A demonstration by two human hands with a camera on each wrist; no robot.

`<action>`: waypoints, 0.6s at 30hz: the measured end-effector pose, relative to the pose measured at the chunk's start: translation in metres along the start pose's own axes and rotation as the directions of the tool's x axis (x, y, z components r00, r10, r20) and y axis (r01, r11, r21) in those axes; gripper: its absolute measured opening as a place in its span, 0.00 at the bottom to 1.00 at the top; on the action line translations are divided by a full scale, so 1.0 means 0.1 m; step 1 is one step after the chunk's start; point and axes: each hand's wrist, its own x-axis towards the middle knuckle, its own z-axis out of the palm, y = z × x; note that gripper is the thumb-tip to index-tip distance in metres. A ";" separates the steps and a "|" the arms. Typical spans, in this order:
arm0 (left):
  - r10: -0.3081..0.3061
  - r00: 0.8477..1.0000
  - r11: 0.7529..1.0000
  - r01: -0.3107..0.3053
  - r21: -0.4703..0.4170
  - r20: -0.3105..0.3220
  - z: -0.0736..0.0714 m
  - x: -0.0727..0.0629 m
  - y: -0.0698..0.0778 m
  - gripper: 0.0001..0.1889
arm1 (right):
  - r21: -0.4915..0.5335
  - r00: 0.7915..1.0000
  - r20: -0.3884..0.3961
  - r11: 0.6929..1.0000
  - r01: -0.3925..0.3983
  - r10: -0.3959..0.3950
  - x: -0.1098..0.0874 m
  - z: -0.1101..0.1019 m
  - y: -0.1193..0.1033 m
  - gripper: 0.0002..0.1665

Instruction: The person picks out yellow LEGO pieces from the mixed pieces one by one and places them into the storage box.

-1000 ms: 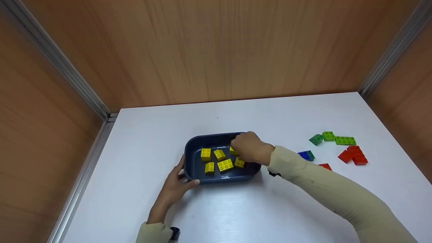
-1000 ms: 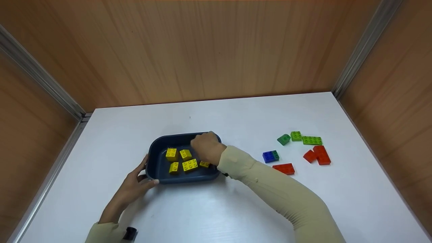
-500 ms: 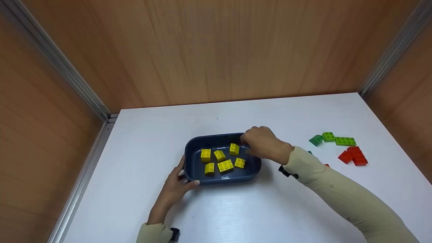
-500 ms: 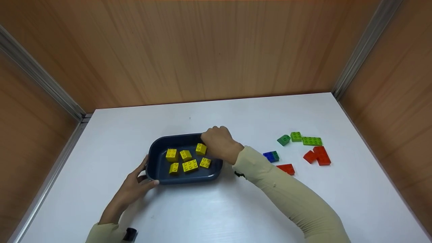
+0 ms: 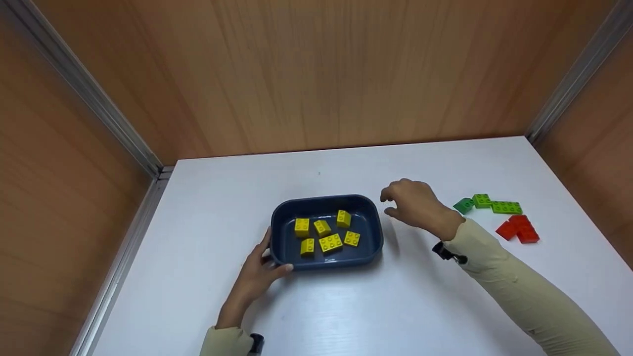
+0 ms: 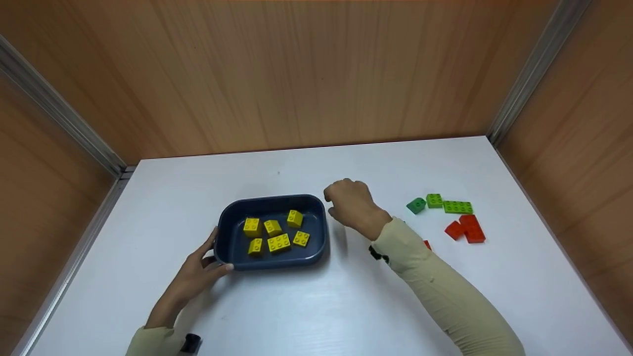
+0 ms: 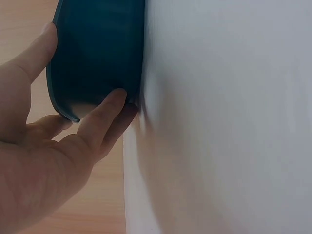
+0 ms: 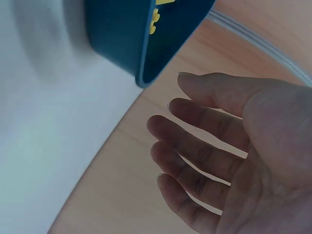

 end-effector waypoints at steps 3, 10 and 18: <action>0.002 1.000 1.000 -0.002 0.004 -0.002 0.00 0.00 0.00 0.56 | 0.023 1.000 -0.004 0.999 -0.022 0.022 -0.04 0.02 0.10 0.16; 0.004 1.000 1.000 -0.004 0.010 -0.001 0.00 0.01 0.01 0.56 | 0.048 0.998 -0.012 0.997 -0.059 0.060 -0.12 0.06 0.27 0.15; 0.001 1.000 1.000 -0.001 0.006 -0.002 0.00 0.00 0.00 0.56 | 0.084 0.993 -0.014 0.990 -0.113 0.114 -0.20 0.15 0.36 0.16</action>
